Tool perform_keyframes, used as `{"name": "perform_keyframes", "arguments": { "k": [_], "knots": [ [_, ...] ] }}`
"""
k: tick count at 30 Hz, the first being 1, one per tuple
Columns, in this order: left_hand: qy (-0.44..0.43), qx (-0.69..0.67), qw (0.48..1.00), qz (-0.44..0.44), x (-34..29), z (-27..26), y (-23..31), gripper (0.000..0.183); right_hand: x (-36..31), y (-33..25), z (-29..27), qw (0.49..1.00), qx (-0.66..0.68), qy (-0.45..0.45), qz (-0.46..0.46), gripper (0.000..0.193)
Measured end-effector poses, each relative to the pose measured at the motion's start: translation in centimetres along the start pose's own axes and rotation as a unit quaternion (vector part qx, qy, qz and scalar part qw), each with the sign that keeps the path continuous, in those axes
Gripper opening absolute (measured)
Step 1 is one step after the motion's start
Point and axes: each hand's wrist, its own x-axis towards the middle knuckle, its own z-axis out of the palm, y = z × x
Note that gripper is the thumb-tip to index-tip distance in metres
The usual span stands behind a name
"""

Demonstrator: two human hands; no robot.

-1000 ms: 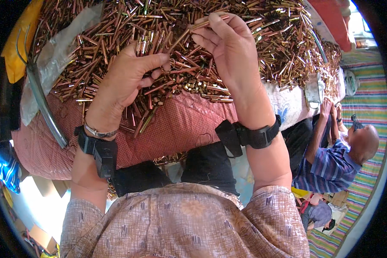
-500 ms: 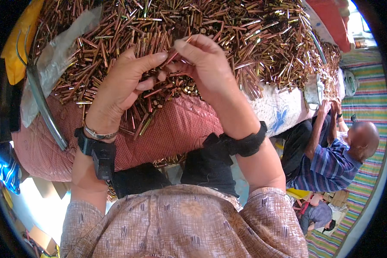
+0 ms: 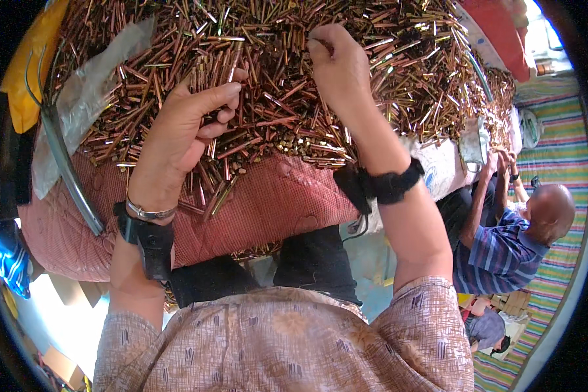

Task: Sorting and inspecting small cylindrical metal parts from a large pile.

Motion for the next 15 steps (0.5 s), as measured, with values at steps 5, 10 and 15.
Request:
{"name": "perform_keyframes", "arguments": {
  "k": [5,10,15],
  "knots": [
    [0.01,-0.027,1.0,-0.008,-0.3,0.3,0.4,0.014,3.3,1.9,1.6,0.961,-0.253,-0.006,-0.115,0.035],
    [0.014,-0.021,1.0,0.015,-0.2,0.0,0.2,0.021,4.4,1.5,3.3,0.933,-0.327,-0.034,-0.148,0.032],
    [0.072,0.019,0.995,0.063,-0.3,0.2,0.2,0.016,4.5,0.0,2.6,0.927,-0.33,-0.112,-0.139,0.027]
  ]
}}
